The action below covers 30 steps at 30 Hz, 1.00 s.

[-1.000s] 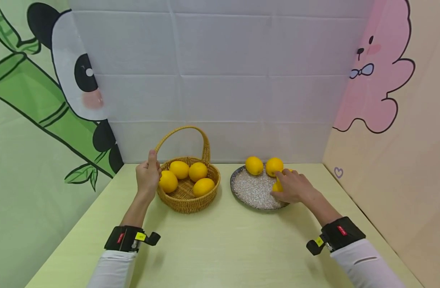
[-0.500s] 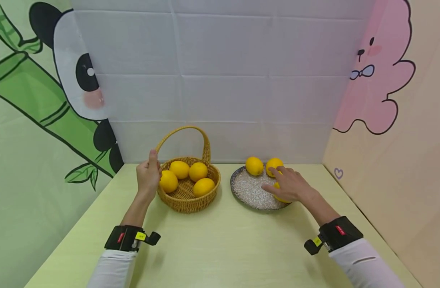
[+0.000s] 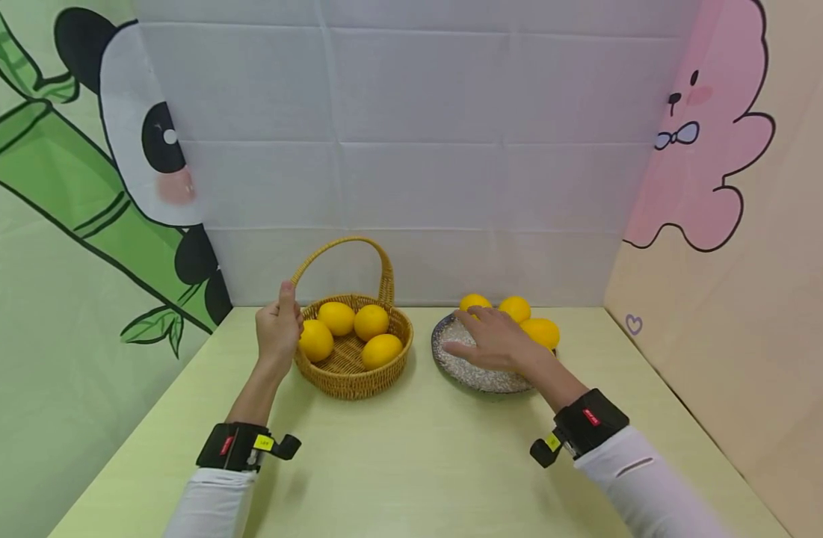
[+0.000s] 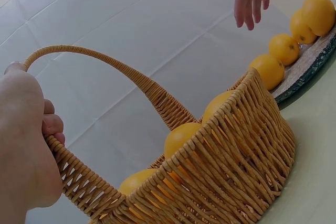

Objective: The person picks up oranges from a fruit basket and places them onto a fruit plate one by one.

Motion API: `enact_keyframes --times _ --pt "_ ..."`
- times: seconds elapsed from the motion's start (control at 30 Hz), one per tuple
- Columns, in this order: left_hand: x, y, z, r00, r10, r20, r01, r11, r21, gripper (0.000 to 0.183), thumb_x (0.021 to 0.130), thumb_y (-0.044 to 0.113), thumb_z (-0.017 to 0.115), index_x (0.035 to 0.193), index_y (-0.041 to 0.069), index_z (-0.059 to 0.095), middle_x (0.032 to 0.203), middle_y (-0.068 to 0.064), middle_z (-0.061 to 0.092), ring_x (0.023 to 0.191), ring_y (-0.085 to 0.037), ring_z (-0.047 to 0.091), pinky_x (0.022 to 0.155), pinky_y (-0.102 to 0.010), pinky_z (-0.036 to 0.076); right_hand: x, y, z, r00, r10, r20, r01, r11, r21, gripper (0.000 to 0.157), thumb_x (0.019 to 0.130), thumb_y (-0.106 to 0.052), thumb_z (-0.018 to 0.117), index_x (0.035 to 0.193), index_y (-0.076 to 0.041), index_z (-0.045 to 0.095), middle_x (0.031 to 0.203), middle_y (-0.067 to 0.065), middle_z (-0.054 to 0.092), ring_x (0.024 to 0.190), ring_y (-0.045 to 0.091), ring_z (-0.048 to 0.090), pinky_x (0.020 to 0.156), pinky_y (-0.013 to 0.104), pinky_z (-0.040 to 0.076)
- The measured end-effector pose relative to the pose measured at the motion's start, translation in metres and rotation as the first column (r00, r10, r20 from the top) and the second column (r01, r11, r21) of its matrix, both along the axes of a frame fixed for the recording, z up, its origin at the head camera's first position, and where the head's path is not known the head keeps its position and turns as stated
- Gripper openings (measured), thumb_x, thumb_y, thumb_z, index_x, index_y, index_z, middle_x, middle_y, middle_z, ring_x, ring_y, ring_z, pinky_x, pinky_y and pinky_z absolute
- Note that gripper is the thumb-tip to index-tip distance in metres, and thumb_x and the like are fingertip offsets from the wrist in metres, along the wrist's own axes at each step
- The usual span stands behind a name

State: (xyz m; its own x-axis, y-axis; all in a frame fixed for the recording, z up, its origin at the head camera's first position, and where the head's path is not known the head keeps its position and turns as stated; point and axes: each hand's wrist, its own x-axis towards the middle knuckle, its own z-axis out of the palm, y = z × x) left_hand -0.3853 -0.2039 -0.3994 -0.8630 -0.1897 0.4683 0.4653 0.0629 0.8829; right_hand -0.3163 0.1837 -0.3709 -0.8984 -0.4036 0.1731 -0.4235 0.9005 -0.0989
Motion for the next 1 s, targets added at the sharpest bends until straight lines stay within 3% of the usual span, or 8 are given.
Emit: enact_keyframes --times 0.6,0.77,1.0 --pt "-0.002 0.0 -0.003 1.0 0.0 -0.006 0.0 1.0 0.005 0.07 0.102 0.066 0.047 0.055 0.014 0.037 0.046 0.009 0.032 0.04 -0.008 0.025 0.037 -0.02 0.02 -0.035 -0.091 0.005 0.991 0.099 0.088 -0.108 0.988 0.11 0.082 0.099 -0.072 0.044 0.161 -0.019 0.038 0.159 0.016 0.038 0.144 0.035 0.032 0.117 0.058 0.026" --pt "-0.004 0.001 -0.004 1.0 -0.001 -0.016 0.002 1.0 0.012 0.07 0.102 0.065 0.047 0.055 0.015 0.037 0.046 0.009 0.031 0.04 -0.008 0.025 0.037 -0.02 0.019 -0.045 -0.112 0.003 0.985 0.141 0.102 -0.155 0.978 0.141 0.078 0.1 -0.069 0.046 0.159 -0.017 0.043 0.161 0.016 0.036 0.146 0.034 0.029 0.119 0.055 0.023" --pt "-0.003 0.002 -0.002 1.0 0.01 -0.012 -0.01 1.0 0.005 0.07 0.102 0.065 0.047 0.054 0.015 0.037 0.046 0.009 0.032 0.04 -0.008 0.026 0.037 -0.02 0.02 -0.058 -0.136 -0.002 0.977 0.162 0.136 -0.184 0.967 0.174 0.072 0.102 -0.067 0.046 0.155 -0.019 0.049 0.158 0.015 0.04 0.144 0.032 0.034 0.118 0.053 0.028"
